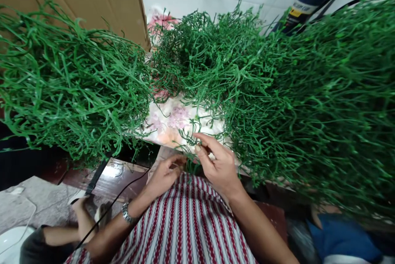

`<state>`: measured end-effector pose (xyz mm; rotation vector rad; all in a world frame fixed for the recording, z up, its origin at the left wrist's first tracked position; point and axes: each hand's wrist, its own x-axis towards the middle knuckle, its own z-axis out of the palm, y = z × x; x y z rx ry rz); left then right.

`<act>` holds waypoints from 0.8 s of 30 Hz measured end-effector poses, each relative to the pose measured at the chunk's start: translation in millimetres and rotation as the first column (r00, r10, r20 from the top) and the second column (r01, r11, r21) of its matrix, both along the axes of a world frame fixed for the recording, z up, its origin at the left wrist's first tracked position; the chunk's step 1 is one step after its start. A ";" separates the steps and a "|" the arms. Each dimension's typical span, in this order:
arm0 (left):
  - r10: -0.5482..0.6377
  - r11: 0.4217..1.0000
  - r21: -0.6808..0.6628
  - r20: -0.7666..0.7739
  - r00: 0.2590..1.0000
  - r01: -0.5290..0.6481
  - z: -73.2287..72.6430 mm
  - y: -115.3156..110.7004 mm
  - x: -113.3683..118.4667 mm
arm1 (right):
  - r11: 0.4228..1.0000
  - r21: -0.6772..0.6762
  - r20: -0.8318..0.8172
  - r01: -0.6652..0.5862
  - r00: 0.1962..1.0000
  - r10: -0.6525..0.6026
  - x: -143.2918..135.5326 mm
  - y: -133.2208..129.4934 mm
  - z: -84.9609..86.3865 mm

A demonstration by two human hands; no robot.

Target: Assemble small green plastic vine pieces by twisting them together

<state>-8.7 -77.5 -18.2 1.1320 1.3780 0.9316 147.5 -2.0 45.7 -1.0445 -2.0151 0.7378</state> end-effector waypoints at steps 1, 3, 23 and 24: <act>0.020 0.999 0.041 -0.079 0.997 -0.016 3.3 -3.6 -2.8 | 1.000 0.014 0.003 0.018 1.000 -0.018 3.3 0.2 1.7; 0.105 0.975 0.217 -0.214 0.971 -0.057 14.1 -10.6 -8.0 | 0.999 0.005 0.010 0.042 0.999 -0.042 7.5 1.1 3.3; 0.253 0.950 0.092 0.335 0.908 -0.299 52.9 17.8 -23.8 | 0.971 0.230 -0.028 -0.065 0.997 0.074 -6.6 0.1 3.4; 0.220 0.963 0.056 0.407 0.886 -0.265 53.0 17.3 -24.7 | 0.961 0.259 0.000 -0.094 0.995 0.097 -9.6 1.3 2.0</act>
